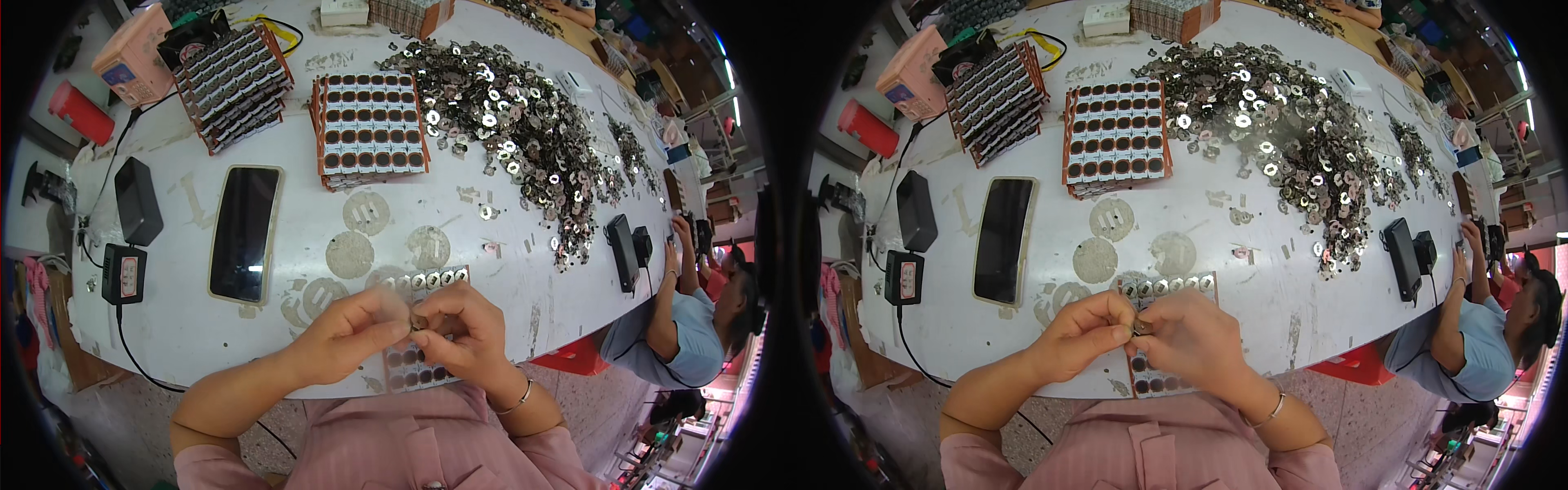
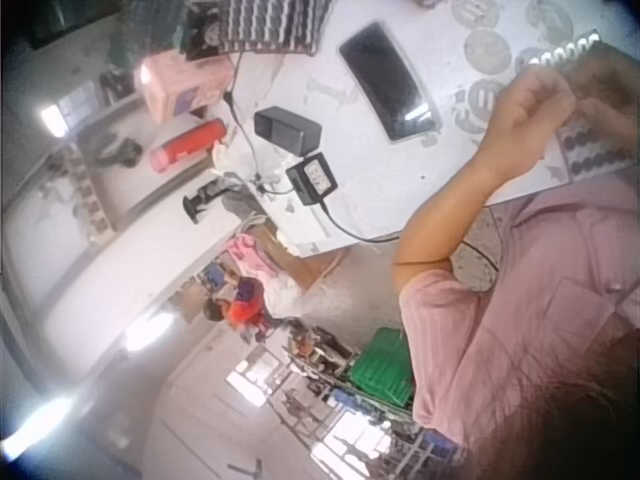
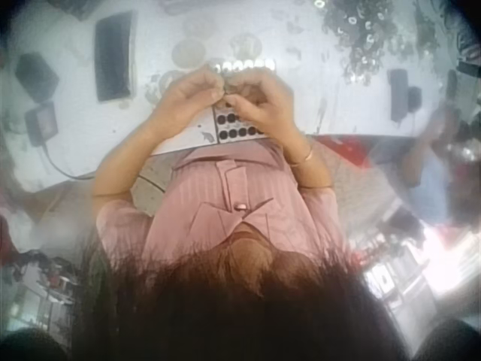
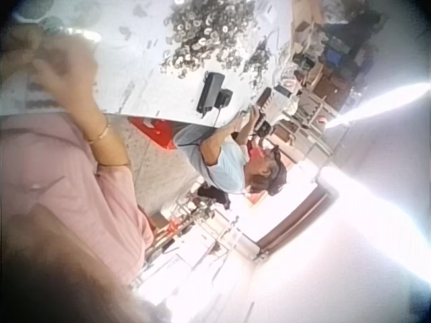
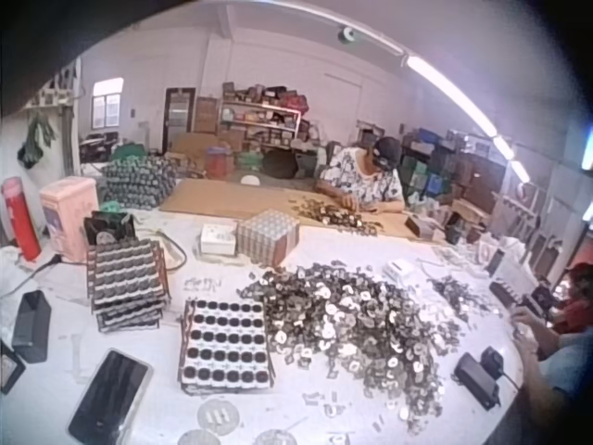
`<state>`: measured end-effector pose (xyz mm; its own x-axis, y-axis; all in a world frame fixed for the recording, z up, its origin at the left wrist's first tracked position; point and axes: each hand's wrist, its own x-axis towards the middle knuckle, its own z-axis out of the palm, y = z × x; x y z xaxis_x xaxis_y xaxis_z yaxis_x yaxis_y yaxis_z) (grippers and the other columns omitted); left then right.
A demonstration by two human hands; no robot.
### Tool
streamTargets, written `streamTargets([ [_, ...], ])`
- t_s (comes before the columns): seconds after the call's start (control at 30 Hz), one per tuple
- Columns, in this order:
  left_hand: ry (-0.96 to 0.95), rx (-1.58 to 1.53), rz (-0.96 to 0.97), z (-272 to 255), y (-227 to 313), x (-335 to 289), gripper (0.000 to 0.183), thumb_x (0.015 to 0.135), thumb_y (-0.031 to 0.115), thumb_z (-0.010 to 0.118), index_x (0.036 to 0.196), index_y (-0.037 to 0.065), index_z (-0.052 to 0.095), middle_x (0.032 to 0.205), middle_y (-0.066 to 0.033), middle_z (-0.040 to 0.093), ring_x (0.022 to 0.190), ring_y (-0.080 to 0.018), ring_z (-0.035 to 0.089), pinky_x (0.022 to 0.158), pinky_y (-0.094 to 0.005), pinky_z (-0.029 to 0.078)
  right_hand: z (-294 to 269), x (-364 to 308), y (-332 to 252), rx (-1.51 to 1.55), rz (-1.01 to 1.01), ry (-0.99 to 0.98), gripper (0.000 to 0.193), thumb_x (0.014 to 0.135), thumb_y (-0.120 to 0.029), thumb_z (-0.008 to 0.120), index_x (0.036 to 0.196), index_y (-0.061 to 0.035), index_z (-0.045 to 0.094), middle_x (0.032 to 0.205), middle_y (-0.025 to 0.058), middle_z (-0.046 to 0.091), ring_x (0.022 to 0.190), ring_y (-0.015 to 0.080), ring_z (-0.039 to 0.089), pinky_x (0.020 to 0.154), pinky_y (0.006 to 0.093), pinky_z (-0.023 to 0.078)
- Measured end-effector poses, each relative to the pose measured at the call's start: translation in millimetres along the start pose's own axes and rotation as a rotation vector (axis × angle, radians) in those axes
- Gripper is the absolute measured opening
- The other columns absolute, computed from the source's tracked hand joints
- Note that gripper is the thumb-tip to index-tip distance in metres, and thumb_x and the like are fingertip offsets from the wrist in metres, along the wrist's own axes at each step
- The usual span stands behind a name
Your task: The person assembles small circular metal components into a plastic tray by hand.
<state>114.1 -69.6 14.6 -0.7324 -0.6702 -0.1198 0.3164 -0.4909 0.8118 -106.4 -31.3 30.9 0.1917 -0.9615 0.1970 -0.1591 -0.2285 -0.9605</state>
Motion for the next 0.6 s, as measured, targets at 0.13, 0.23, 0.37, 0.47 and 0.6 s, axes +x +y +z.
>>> streamTargets([
  [0.13,-0.015,-0.029,-0.049,2.6,1.1,-1.2,0.007,0.111,0.012,0.058,0.114,0.006,0.061,0.105,0.0009,0.062,0.097,-0.0077,0.059,0.085,-0.028,0.05,0.0,-1.0,3.6,-0.116,-0.119,0.03,0.019,0.099,-0.008,0.076,0.112,0.0025,0.067,0.101,0.0126,0.067,0.065,0.0108,0.068,0.05,0.0217,0.052],
  [0.23,0.002,0.216,-0.001,12.5,8.1,-3.4,0.005,0.108,0.011,0.06,0.108,0.006,0.061,0.108,-0.0037,0.064,0.099,-0.0128,0.062,0.087,-0.0317,0.052,-1.9,-2.0,-0.9,0.028,0.053,0.021,0.015,0.102,-0.007,0.071,0.111,0.0028,0.067,0.102,0.0143,0.067,0.061,0.0118,0.067,0.049,0.0224,0.053],
  [0.37,-0.046,1.085,0.493,19.1,-5.5,3.4,0.008,0.096,0.007,0.07,0.099,0.006,0.063,0.112,-0.0108,0.068,0.098,-0.0243,0.067,0.088,-0.0387,0.054,-16.6,-4.1,-8.6,0.364,0.365,0.217,0.01,0.1,-0.002,0.072,0.11,-0.0012,0.073,0.099,0.0028,0.075,0.085,0.0104,0.069,0.073,0.0263,0.056],
  [0.47,-0.095,1.437,0.706,20.1,-18.3,3.1,0.011,0.089,0.008,0.074,0.094,0.006,0.064,0.119,-0.0137,0.07,0.105,-0.0286,0.068,0.092,-0.0417,0.055,-37.6,-6.4,-11.6,0.212,0.365,0.307,0.012,0.101,-0.002,0.071,0.112,0.0006,0.074,0.093,0.0013,0.075,0.077,0.0057,0.067,0.067,0.0231,0.054],
  [0.6,-0.106,1.62,0.779,25.9,-19.9,7.7,0.013,0.087,0.012,0.074,0.089,0.005,0.062,0.127,-0.0151,0.071,0.117,-0.0287,0.068,0.099,-0.0438,0.055,-53.9,-11.1,-5.6,-0.378,0.27,0.147,0.016,0.094,-0.001,0.076,0.11,-0.0037,0.079,0.093,0.0049,0.077,0.074,0.0098,0.07,0.066,0.0253,0.055],
])
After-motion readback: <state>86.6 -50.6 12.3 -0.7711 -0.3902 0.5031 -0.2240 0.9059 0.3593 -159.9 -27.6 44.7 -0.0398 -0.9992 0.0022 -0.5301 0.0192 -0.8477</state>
